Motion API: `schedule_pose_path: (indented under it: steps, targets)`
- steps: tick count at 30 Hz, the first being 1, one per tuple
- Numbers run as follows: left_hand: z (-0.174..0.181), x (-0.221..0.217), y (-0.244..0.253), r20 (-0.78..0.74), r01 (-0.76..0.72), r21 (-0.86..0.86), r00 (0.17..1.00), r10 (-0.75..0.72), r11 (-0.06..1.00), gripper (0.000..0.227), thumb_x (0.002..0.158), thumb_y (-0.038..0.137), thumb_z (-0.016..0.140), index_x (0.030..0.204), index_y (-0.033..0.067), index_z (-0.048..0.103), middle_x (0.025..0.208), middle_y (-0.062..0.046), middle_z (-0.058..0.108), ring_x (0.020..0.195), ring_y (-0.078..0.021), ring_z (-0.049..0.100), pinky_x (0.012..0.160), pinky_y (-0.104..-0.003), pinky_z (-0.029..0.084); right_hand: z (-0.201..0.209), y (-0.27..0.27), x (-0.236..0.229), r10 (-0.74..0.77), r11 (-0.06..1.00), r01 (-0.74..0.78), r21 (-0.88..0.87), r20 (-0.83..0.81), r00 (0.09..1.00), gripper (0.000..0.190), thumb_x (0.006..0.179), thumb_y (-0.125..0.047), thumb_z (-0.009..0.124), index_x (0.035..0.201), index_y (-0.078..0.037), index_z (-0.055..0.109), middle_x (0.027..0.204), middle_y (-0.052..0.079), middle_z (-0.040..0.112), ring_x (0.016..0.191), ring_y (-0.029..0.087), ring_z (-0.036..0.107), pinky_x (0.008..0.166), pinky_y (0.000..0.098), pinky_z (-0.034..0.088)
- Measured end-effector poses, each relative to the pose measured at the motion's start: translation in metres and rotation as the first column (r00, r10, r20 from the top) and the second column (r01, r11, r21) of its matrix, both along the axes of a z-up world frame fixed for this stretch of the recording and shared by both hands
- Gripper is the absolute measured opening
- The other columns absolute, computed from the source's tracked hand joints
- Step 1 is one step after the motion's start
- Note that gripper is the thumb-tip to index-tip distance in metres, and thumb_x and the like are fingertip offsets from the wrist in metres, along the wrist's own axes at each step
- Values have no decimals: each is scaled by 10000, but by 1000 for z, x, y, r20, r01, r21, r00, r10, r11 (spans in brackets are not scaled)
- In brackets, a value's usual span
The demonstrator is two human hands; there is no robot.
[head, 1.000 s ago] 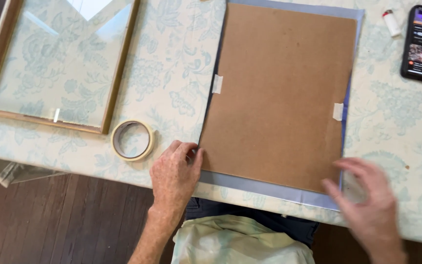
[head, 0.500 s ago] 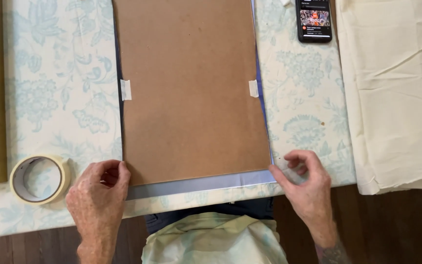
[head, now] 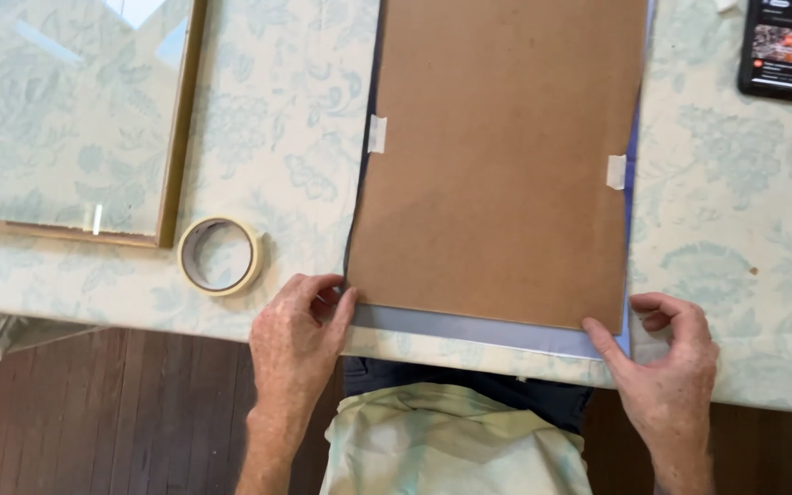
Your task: Taping a blue sheet to a brown backing board using masking tape to prepare it for framing.
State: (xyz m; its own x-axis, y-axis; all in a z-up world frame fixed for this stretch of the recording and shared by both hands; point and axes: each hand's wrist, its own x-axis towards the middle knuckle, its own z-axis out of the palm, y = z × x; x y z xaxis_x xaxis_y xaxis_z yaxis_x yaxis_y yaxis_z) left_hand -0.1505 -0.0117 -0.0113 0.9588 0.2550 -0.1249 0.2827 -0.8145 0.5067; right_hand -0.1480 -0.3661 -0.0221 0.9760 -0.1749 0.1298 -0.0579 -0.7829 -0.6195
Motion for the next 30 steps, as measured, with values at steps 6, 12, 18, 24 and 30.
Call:
schedule_pose_path:
  steps: [6, 12, 18, 24, 30]
  targets:
    - [-4, 0, -3, 99, -56, -116, 993, 67, 992, 106, 922, 261, 734, 931, 158, 757, 834, 21, 751, 689, -114, 692, 632, -294, 560, 2, 0, 2, -9, 1000, 9, 5, -38, 999, 502, 799, -196, 904, 1179, -16, 630, 1120, 90, 627, 934, 223, 541, 899, 360, 473]
    - [-7, -1, -3, 96, -66, -99, 993, 75, 993, 88, 945, 240, 683, 913, 166, 717, 797, 33, 719, 684, -130, 673, 629, -333, 533, 3, 0, 2, -25, 999, 26, 22, -69, 997, 532, 788, -209, 897, 1205, -21, 625, 1143, 80, 619, 940, 215, 532, 889, 354, 465]
    - [-8, -5, -4, 151, -53, -47, 987, 59, 998, 77, 953, 218, 700, 934, 144, 701, 806, 14, 716, 663, -142, 678, 581, -339, 529, 2, -1, 2, -8, 1000, 9, 16, -44, 999, 530, 791, -189, 902, 1212, -16, 630, 1136, 91, 618, 930, 216, 531, 884, 352, 463]
    - [5, -21, -3, 78, -32, -1, 996, 32, 999, 167, 909, 322, 748, 1000, 182, 748, 809, 52, 729, 657, -91, 680, 557, -295, 542, 30, 7, -4, -70, 990, 87, 114, -145, 987, 561, 796, -84, 860, 1291, 7, 612, 1187, 119, 675, 1012, 198, 610, 931, 325, 475]
    - [3, -17, 1, 70, -63, -69, 995, 68, 996, 190, 896, 295, 762, 1044, 177, 749, 817, 56, 736, 646, -109, 678, 621, -323, 554, 23, 0, -10, -154, 980, 174, 99, -183, 971, 509, 842, -94, 831, 1296, -30, 610, 1160, 97, 687, 980, 173, 596, 928, 307, 463]
